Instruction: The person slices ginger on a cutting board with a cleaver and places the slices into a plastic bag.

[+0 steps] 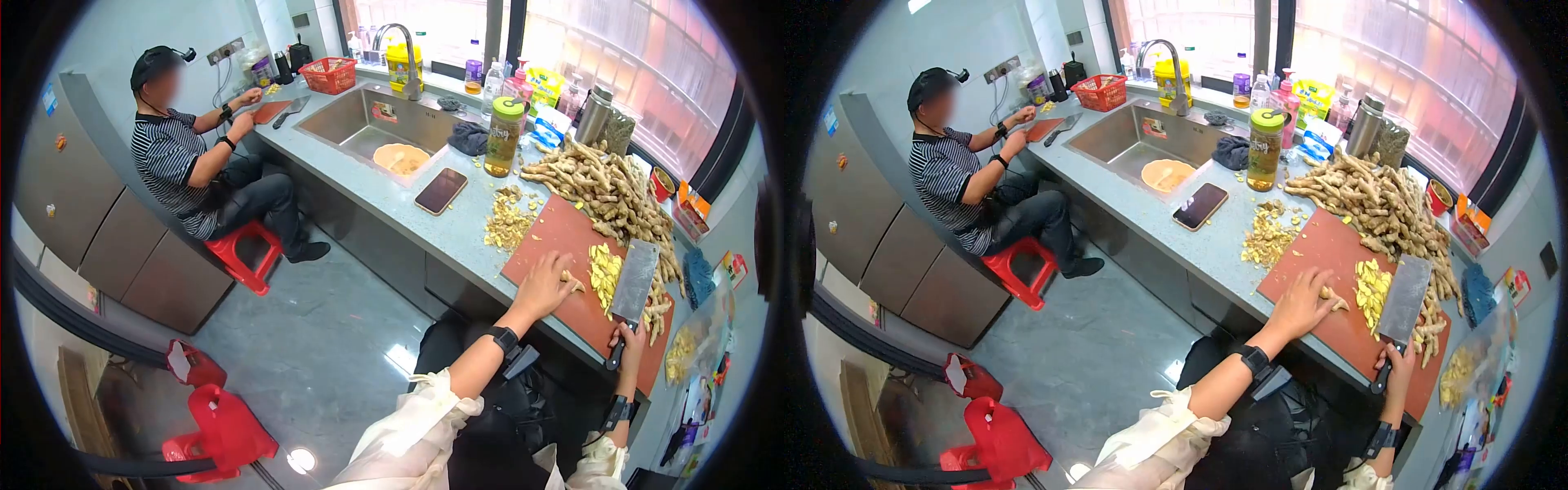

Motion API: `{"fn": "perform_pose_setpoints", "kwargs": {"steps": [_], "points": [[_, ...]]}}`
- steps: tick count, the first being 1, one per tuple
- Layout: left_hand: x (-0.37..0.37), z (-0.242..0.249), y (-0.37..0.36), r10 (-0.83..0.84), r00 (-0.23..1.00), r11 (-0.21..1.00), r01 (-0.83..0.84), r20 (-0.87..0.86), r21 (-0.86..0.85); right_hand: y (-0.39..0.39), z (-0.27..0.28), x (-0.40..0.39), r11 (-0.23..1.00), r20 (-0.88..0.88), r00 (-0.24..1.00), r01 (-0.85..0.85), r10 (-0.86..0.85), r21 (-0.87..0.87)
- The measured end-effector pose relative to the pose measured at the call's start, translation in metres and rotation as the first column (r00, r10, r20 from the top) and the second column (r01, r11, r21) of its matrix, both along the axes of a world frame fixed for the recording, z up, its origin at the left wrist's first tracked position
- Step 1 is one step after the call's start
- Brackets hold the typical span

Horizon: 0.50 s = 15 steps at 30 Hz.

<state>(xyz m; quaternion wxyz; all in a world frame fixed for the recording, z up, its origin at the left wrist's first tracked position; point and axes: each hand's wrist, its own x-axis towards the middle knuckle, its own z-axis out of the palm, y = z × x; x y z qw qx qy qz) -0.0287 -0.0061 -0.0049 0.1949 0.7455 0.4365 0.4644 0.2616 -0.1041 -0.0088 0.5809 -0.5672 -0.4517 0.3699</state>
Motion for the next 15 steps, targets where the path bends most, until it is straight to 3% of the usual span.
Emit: {"fn": "perform_pose_setpoints", "kwargs": {"steps": [5,15], "points": [[-0.008,0.000,-0.008,-0.021,0.999,0.999,0.022,0.032,-0.027,0.005,0.002,0.006,0.999,0.054,0.998,-0.044,0.045,-0.015],[-0.012,-0.015,-0.019,-0.067,0.986,0.995,0.077,0.152,-0.062,0.009,-0.007,0.015,0.995,-0.013,0.995,-0.100,0.101,0.024]]}}
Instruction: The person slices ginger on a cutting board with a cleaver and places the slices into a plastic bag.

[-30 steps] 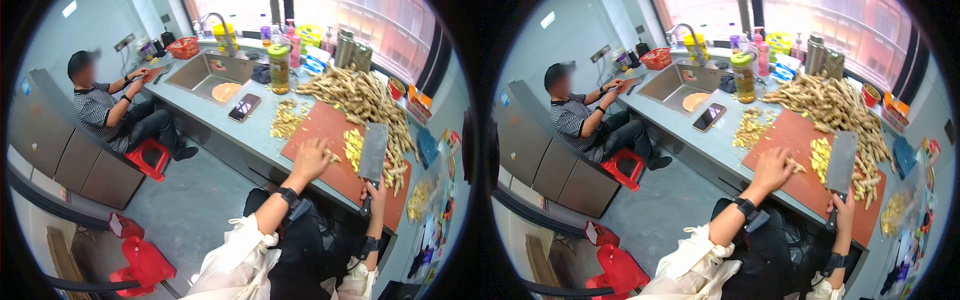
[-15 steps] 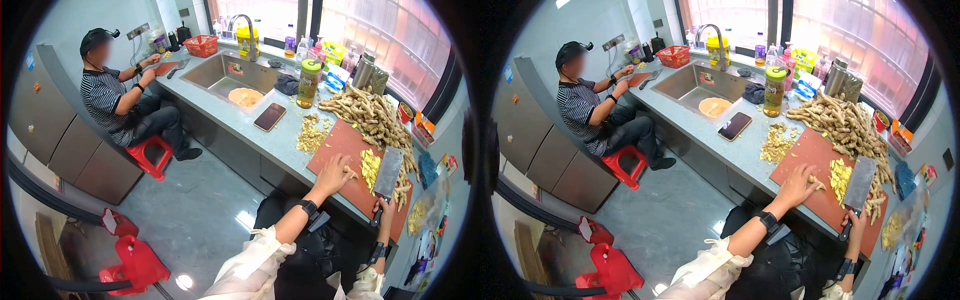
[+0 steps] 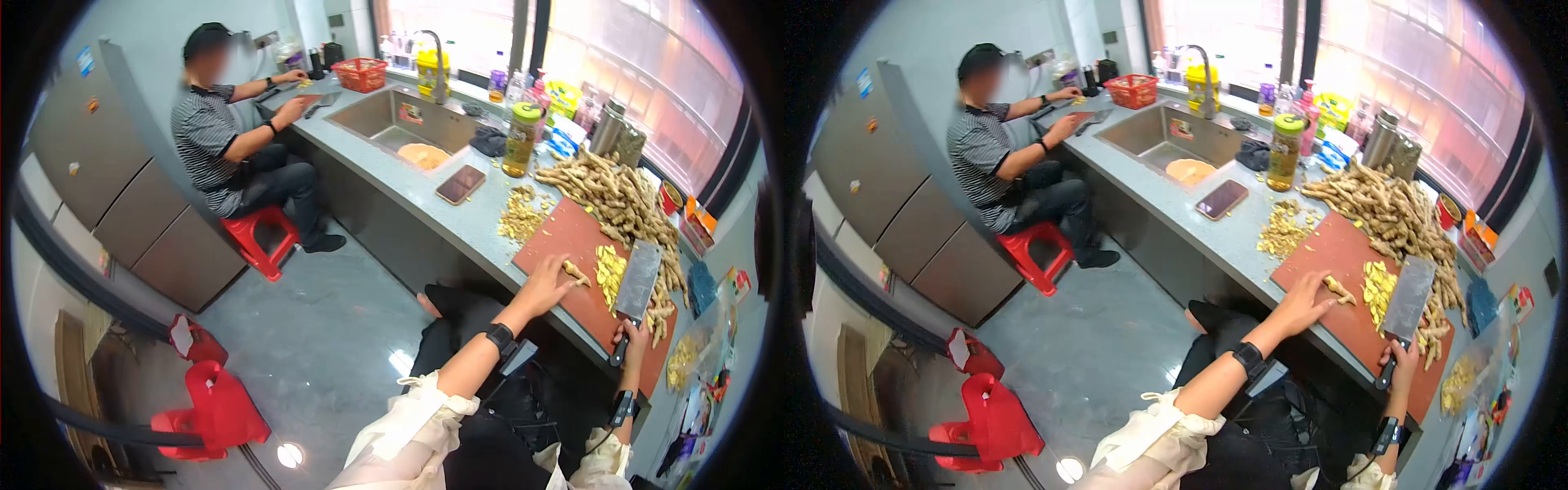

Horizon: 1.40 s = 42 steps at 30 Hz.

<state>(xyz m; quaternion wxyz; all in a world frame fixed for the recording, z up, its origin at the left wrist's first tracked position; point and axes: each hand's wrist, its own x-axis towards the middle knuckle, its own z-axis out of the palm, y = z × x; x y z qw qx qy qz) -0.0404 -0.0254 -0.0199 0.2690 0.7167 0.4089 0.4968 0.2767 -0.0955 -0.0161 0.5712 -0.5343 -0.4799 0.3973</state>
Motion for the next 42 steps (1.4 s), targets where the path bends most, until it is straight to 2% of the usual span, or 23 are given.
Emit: {"fn": "perform_pose_setpoints", "kwargs": {"steps": [3,6,8,15,23,24,27,28,29,30,35,36,39,40,42], "points": [[0.005,0.000,0.000,0.010,1.000,0.997,-0.010,-0.001,-0.070,0.005,-0.009,0.006,0.998,0.012,0.999,-0.038,0.037,0.042],[0.009,0.001,0.003,0.099,0.994,0.994,-0.101,-0.055,-0.037,0.012,-0.015,0.008,0.998,-0.040,0.998,-0.047,0.049,0.039],[0.011,0.005,0.002,0.127,0.989,0.985,-0.134,-0.071,-0.105,0.011,-0.016,0.005,0.997,-0.058,0.997,-0.053,0.056,0.048],[0.018,0.008,0.010,0.201,0.965,0.975,-0.213,-0.167,-0.057,0.005,-0.013,-0.003,0.998,-0.118,0.991,-0.063,0.063,0.006],[0.019,0.020,0.016,0.162,0.928,0.982,-0.185,-0.337,-0.039,0.001,-0.012,-0.005,0.998,-0.121,0.991,-0.055,0.049,-0.041],[0.021,0.014,0.020,0.190,0.927,0.981,-0.196,-0.324,0.014,0.001,-0.015,-0.002,0.998,-0.122,0.991,-0.051,0.046,-0.036],[0.025,0.027,0.026,0.140,0.918,0.977,-0.189,-0.370,-0.100,0.001,-0.028,0.008,0.997,-0.142,0.990,-0.034,0.025,-0.067],[0.029,0.022,0.029,0.180,0.927,0.980,-0.200,-0.330,-0.028,0.000,-0.026,0.008,0.997,-0.137,0.990,-0.043,0.034,-0.064],[0.031,0.019,0.033,0.181,0.925,0.979,-0.203,-0.333,-0.032,-0.003,-0.021,0.007,0.997,-0.131,0.990,-0.052,0.043,-0.061],[0.032,0.018,0.035,0.172,0.933,0.981,-0.190,-0.317,-0.026,-0.011,0.012,-0.004,0.985,-0.189,0.980,-0.090,0.061,-0.147],[0.033,0.011,0.042,0.131,0.945,0.988,-0.148,-0.301,-0.034,-0.012,0.018,-0.008,0.981,-0.152,0.987,-0.072,0.045,-0.179],[0.031,0.015,0.041,0.098,0.945,0.986,-0.135,-0.313,-0.101,-0.013,0.022,-0.012,0.980,-0.154,0.988,-0.049,0.020,-0.192],[0.030,0.015,0.039,0.089,0.946,0.983,-0.133,-0.311,-0.125,-0.014,0.020,-0.011,0.974,-0.134,0.991,-0.039,0.009,-0.222],[0.028,0.017,0.038,0.050,0.950,0.978,-0.109,-0.309,-0.179,-0.015,0.024,-0.014,0.973,-0.132,0.991,-0.030,0.000,-0.228],[0.029,0.013,0.038,0.062,0.955,0.982,-0.111,-0.289,-0.156,-0.015,0.033,-0.019,0.962,-0.105,0.994,0.001,-0.031,-0.271]]}}
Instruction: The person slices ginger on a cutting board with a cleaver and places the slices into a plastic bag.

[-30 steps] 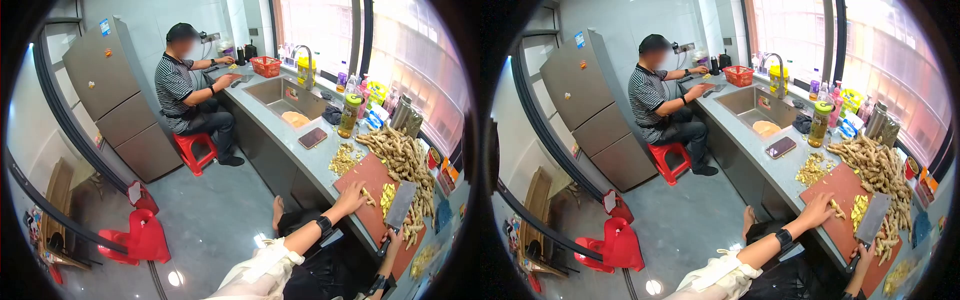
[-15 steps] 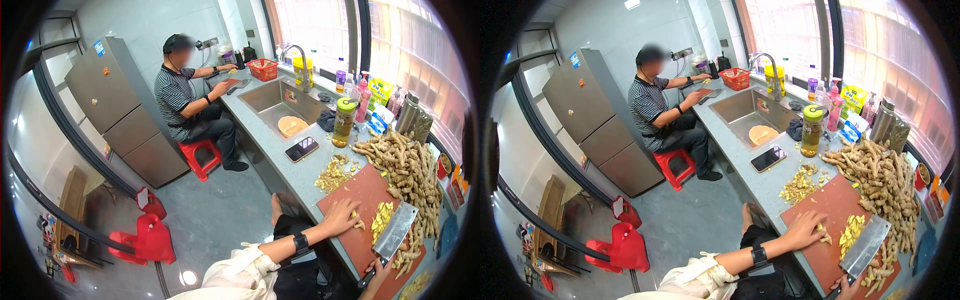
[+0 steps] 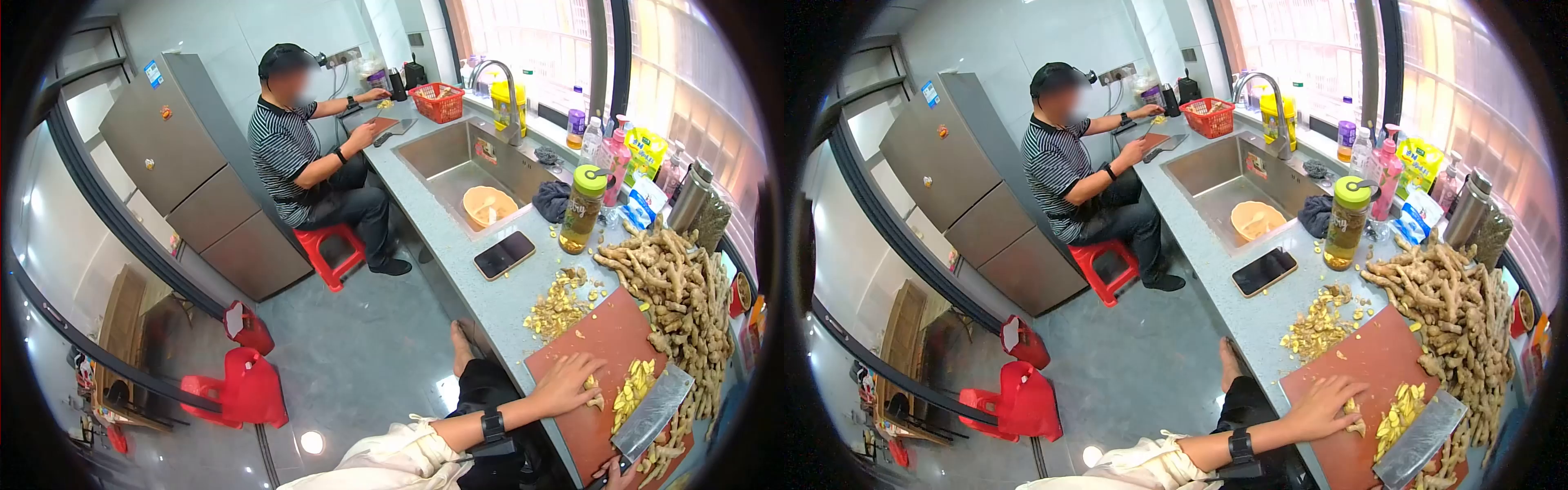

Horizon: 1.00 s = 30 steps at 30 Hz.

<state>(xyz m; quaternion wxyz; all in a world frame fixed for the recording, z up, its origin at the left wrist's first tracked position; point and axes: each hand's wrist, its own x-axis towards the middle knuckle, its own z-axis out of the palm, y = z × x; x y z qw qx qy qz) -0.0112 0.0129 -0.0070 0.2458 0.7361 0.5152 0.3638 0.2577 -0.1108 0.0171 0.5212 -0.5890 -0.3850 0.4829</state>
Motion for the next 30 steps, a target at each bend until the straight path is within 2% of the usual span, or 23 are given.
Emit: {"fn": "perform_pose_setpoints", "kwargs": {"steps": [2,5,8,15,17,18,19,21,23,25,26,27,29,30], "points": [[-0.001,-0.003,0.001,-0.003,1.000,1.000,0.002,0.015,0.031,-0.001,0.000,-0.002,1.000,0.002,1.000,0.007,-0.007,0.025],[-0.004,0.004,0.000,-0.038,0.999,0.999,0.038,0.026,-0.014,-0.003,-0.007,0.000,0.998,0.035,0.997,0.061,-0.062,0.032],[-0.006,0.003,0.001,-0.065,0.997,0.996,0.067,0.029,-0.056,-0.002,-0.014,0.002,0.999,0.046,0.998,0.040,-0.042,0.032],[-0.007,0.000,0.002,-0.089,0.995,0.996,0.089,0.051,0.005,-0.001,-0.025,0.019,0.998,0.045,0.999,0.004,-0.007,0.064],[-0.008,-0.001,0.001,-0.097,0.994,0.995,0.097,0.057,0.002,-0.001,-0.024,0.019,0.998,0.167,0.986,-0.017,0.006,0.067],[-0.008,-0.001,0.001,-0.076,0.995,0.997,0.075,0.060,0.024,0.006,-0.075,0.037,0.954,0.086,0.994,0.037,-0.066,0.298],[-0.007,-0.002,0.001,-0.057,0.996,0.998,0.055,0.066,0.044,0.004,-0.079,0.035,0.955,0.096,0.992,0.052,-0.083,0.294],[-0.005,-0.007,0.001,-0.015,0.998,0.997,0.010,0.063,0.080,0.005,-0.052,0.016,0.970,0.048,0.992,0.101,-0.114,0.222],[-0.006,0.001,0.003,-0.009,0.996,0.996,0.000,0.093,0.088,0.005,-0.041,0.013,0.987,-0.074,0.989,0.132,-0.126,0.092],[-0.008,0.010,0.004,-0.031,0.993,0.996,0.021,0.115,0.082,0.002,-0.013,-0.006,0.994,-0.011,0.996,0.092,-0.092,0.064],[-0.007,0.009,0.003,-0.036,0.992,0.995,0.025,0.119,0.092,0.001,-0.008,-0.011,0.991,-0.004,0.995,0.101,-0.101,0.091],[-0.004,0.001,0.003,0.022,0.996,0.993,-0.032,0.091,0.113,0.001,-0.005,-0.010,0.995,-0.039,0.998,0.046,-0.043,0.091],[-0.005,-0.001,0.002,0.027,0.999,0.984,-0.034,0.040,0.173,0.002,0.005,-0.016,0.989,0.023,0.999,0.027,-0.030,0.144],[-0.007,0.001,0.002,0.000,1.000,0.990,-0.004,0.027,0.144,0.002,0.007,-0.017,0.986,-0.010,1.000,0.017,-0.015,0.166]]}}
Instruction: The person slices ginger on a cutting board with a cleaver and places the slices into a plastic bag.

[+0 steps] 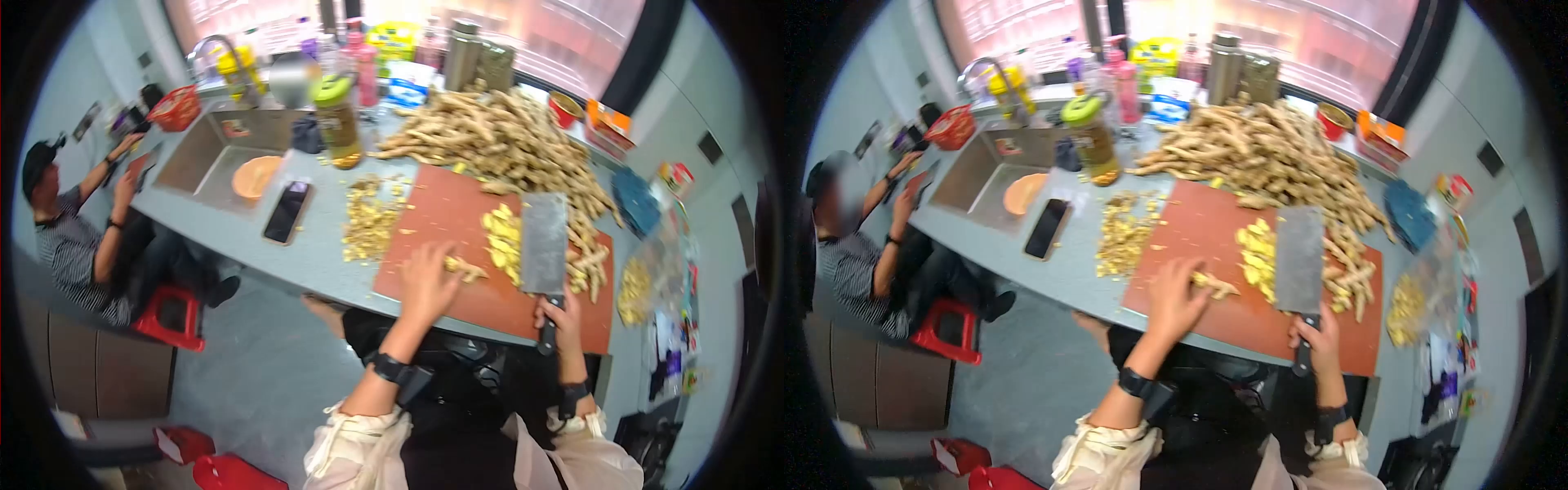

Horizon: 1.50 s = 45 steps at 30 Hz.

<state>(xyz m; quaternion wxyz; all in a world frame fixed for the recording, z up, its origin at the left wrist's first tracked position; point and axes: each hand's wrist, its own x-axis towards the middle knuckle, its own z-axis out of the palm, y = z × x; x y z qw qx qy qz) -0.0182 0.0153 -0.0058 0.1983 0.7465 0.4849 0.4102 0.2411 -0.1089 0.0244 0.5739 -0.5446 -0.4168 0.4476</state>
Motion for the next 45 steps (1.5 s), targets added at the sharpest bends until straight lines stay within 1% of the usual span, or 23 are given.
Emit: {"fn": "perform_pose_setpoints", "kwargs": {"steps": [2,5,7,10,11,13,15,17,18,20,21,23,24,26,29,30,32,35,39,41,42,44,45], "points": [[-0.002,0.004,-0.001,-0.049,0.999,0.998,0.049,-0.014,-0.028,-0.002,-0.005,0.005,1.000,0.010,1.000,0.012,-0.012,0.008],[-0.003,0.004,-0.001,-0.061,0.997,0.997,0.060,-0.039,-0.046,-0.002,-0.009,0.008,1.000,-0.031,0.999,0.021,-0.021,0.020],[-0.002,0.002,0.000,-0.031,0.998,0.999,0.032,-0.051,0.023,-0.001,-0.007,0.010,1.000,-0.057,0.998,0.024,-0.023,0.017],[-0.003,0.002,0.000,-0.044,0.998,0.999,0.044,-0.036,-0.006,-0.001,0.001,0.013,0.997,-0.143,0.988,-0.070,0.067,-0.019],[-0.002,0.002,0.000,-0.038,0.999,0.999,0.038,-0.034,-0.003,0.000,0.004,0.015,0.998,-0.141,0.988,-0.067,0.064,-0.020],[-0.002,0.003,0.000,-0.040,0.998,0.999,0.040,-0.039,-0.005,0.001,0.017,0.015,0.983,-0.109,0.979,-0.177,0.170,-0.056],[-0.003,0.003,-0.001,-0.041,0.998,0.999,0.041,-0.050,-0.008,0.003,0.031,0.013,0.977,-0.071,0.979,-0.196,0.190,-0.079],[-0.002,0.004,-0.002,-0.046,0.997,0.999,0.046,-0.055,-0.006,0.003,0.046,0.010,0.959,0.103,0.967,-0.214,0.235,-0.184],[-0.002,0.005,-0.002,-0.048,0.997,0.999,0.048,-0.058,-0.003,0.004,0.052,0.008,0.959,0.100,0.967,-0.213,0.234,-0.187],[-0.001,0.005,-0.002,-0.042,0.997,0.999,0.042,-0.066,0.001,0.006,0.063,0.002,0.934,0.279,0.908,-0.241,0.313,-0.263],[-0.001,0.005,-0.002,-0.034,0.997,0.999,0.035,-0.073,0.009,0.008,0.066,0.001,0.933,0.277,0.908,-0.241,0.313,-0.266],[-0.001,0.006,-0.003,-0.035,0.997,0.999,0.036,-0.070,0.009,0.012,0.071,-0.001,0.899,0.376,0.827,-0.314,0.417,-0.306],[-0.002,0.007,-0.003,-0.035,0.997,0.999,0.036,-0.065,0.013,0.013,0.074,-0.003,0.898,0.376,0.827,-0.314,0.418,-0.307],[-0.001,0.005,-0.002,-0.033,0.997,0.999,0.034,-0.067,0.019,0.013,0.080,-0.007,0.879,0.484,0.743,-0.311,0.462,-0.361],[-0.002,0.005,-0.001,-0.032,0.998,0.999,0.034,-0.060,0.030,0.016,0.096,-0.017,0.855,0.512,0.698,-0.306,0.500,-0.418],[-0.001,0.005,-0.001,-0.032,0.998,0.999,0.034,-0.054,0.036,0.017,0.093,-0.016,0.854,0.512,0.697,-0.305,0.501,-0.421],[-0.001,0.005,-0.002,-0.033,0.999,0.999,0.035,-0.038,0.038,0.019,0.085,-0.012,0.885,0.634,0.619,-0.352,0.464,-0.304],[-0.001,0.007,-0.002,-0.032,0.999,0.999,0.033,-0.021,0.041,0.019,0.092,-0.017,0.882,0.652,0.594,-0.322,0.471,-0.343],[-0.001,0.005,-0.001,-0.032,0.999,0.998,0.032,-0.014,0.051,0.020,0.094,-0.019,0.887,0.689,0.560,-0.320,0.461,-0.333],[-0.001,0.007,-0.002,-0.030,0.999,0.999,0.030,-0.012,0.040,0.021,0.099,-0.021,0.855,0.631,0.581,-0.288,0.514,-0.431],[-0.001,0.008,-0.003,-0.027,1.000,0.999,0.028,-0.014,0.030,0.021,0.096,-0.021,0.855,0.633,0.579,-0.288,0.514,-0.432],[-0.001,0.010,-0.003,-0.029,0.999,0.999,0.029,-0.014,0.035,0.021,0.085,-0.017,0.893,0.757,0.490,-0.352,0.432,-0.281],[-0.002,0.010,-0.003,-0.033,0.999,0.999,0.034,-0.019,0.039,0.021,0.084,-0.017,0.893,0.759,0.488,-0.351,0.431,-0.282]]}}
